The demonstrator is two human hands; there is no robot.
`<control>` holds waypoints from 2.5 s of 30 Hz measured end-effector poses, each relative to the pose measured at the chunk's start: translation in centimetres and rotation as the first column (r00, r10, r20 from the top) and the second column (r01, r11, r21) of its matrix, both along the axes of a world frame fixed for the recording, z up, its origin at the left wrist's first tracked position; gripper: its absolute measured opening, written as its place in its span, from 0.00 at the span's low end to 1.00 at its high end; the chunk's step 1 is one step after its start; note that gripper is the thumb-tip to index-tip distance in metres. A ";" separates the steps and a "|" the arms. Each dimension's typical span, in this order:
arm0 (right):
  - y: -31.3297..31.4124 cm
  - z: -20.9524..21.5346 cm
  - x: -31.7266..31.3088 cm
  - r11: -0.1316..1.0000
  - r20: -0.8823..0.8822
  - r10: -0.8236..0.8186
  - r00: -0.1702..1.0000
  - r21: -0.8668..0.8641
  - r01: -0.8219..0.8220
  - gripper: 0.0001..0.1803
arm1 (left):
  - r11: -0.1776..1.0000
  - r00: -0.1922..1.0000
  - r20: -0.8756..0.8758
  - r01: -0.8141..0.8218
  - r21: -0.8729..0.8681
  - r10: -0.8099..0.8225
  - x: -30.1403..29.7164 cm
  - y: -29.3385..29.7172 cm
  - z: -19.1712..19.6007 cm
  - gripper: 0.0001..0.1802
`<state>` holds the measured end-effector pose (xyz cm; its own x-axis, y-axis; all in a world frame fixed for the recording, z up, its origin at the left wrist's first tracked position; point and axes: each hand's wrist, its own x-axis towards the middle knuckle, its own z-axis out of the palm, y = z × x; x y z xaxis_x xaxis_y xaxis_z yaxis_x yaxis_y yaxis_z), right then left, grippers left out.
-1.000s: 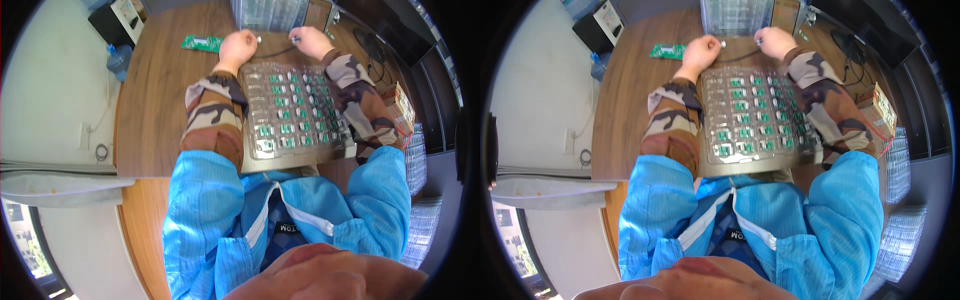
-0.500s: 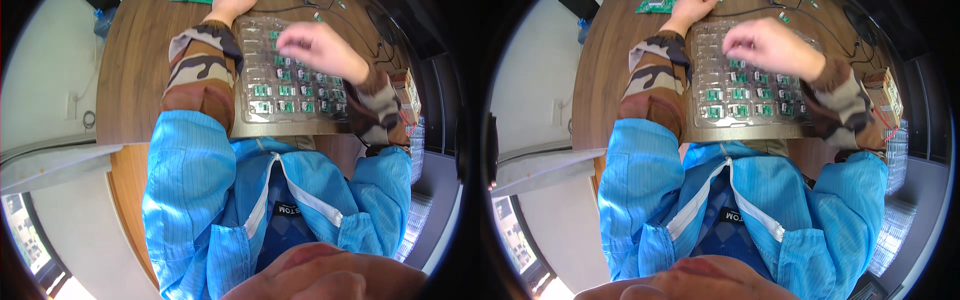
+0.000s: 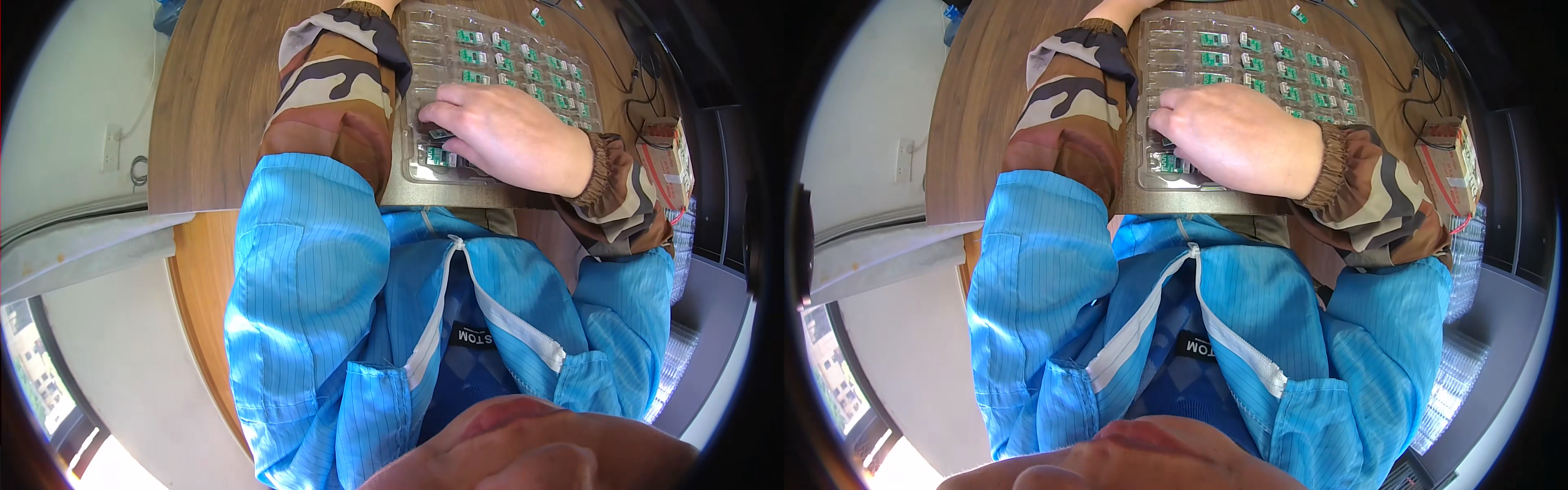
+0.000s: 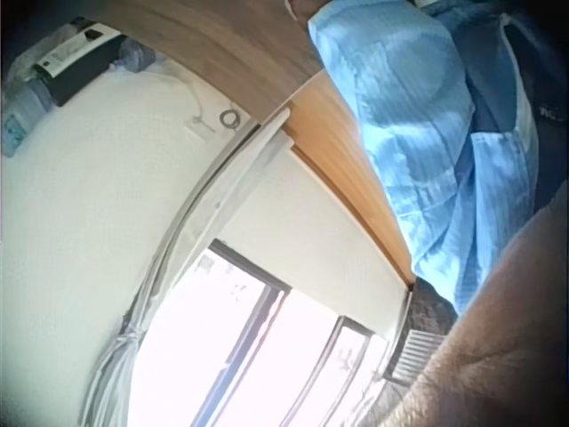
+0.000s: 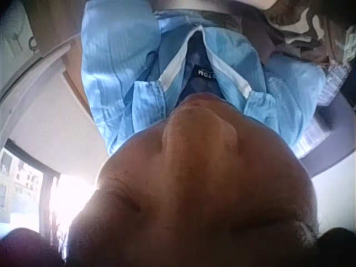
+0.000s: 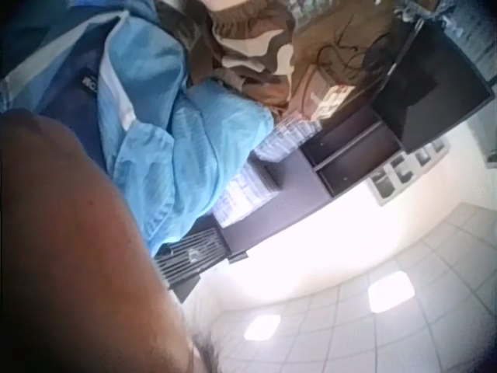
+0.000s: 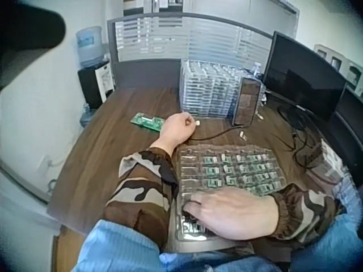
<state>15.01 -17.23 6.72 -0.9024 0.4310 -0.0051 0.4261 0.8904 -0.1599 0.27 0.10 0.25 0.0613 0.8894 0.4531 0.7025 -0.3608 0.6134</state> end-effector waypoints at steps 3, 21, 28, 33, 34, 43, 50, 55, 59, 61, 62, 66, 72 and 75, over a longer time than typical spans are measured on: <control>0.3 0.6 -0.4 1.000 0.009 0.004 1.000 -0.020 -0.004 0.07 | 1.000 1.000 0.009 0.001 0.024 -0.001 0.0 0.0 -0.1 0.12; 15.7 0.5 2.4 0.293 -0.225 -0.849 0.479 -0.953 0.072 0.09 | 1.000 1.000 -0.008 0.002 -0.029 -0.003 -0.4 0.8 -1.4 0.12; 19.7 -3.3 2.7 0.608 -0.432 -0.750 0.500 -0.749 0.265 0.06 | 0.999 0.998 0.054 -0.022 -0.044 0.025 0.0 0.1 -0.8 0.12; 22.2 -4.8 2.3 0.616 -0.357 -0.736 0.575 -0.705 0.351 0.08 | 0.999 0.996 0.080 -0.028 -0.035 0.031 -0.7 -0.2 -1.0 0.12; 21.6 -4.1 2.7 0.606 -0.380 -0.752 0.539 -0.721 0.337 0.05 | 0.999 0.996 0.083 -0.017 -0.034 0.020 -0.3 0.1 -1.0 0.12; 21.9 -4.7 2.2 0.677 -0.468 -0.715 0.520 -0.650 0.345 0.03 | 1.000 0.997 0.076 -0.006 -0.002 0.007 -0.1 0.2 -0.9 0.12; 21.8 -4.8 2.3 0.631 -0.505 -0.749 0.429 -0.741 0.230 0.04 | 1.000 0.994 0.107 -0.003 0.006 0.002 -0.2 0.4 -1.1 0.13; 20.1 -4.1 1.6 0.626 -0.513 -0.753 0.413 -0.751 0.208 0.04 | 0.997 0.986 0.167 0.001 -0.078 0.012 -0.4 0.6 -1.2 0.14; 20.3 -4.3 1.9 0.674 -0.535 -0.714 0.452 -0.700 0.237 0.05 | 0.997 0.990 0.141 -0.011 -0.076 0.022 -0.3 0.7 -1.1 0.14; 20.1 -4.3 1.9 0.671 -0.536 -0.713 0.452 -0.709 0.217 0.06 | 0.997 0.993 0.120 -0.016 -0.071 0.024 -0.3 0.6 -1.1 0.14; 20.1 -4.3 1.8 0.670 -0.535 -0.713 0.453 -0.710 0.216 0.06 | 0.997 0.992 0.120 -0.017 -0.072 0.025 -0.4 0.7 -1.2 0.14; 19.8 -4.2 1.3 0.739 -0.568 -0.659 0.493 -0.611 0.285 0.06 | 0.996 0.992 0.120 -0.025 -0.081 0.035 -0.4 0.7 -1.2 0.14; 19.1 -4.4 0.7 0.738 -0.572 -0.668 0.476 -0.592 0.324 0.06 | 0.998 0.994 0.110 -0.015 -0.064 0.022 -0.6 1.0 -1.6 0.13; 19.0 -4.6 0.5 0.732 -0.587 -0.678 0.442 -0.596 0.331 0.06 | 0.999 0.995 0.100 -0.014 -0.040 0.018 -0.4 1.0 -1.6 0.13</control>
<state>15.56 1.74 2.13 -0.2610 0.9267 0.2706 0.3496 0.3520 -0.8683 -0.14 1.11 -1.35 0.0028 0.9070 0.4211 0.6422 -0.3245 0.6945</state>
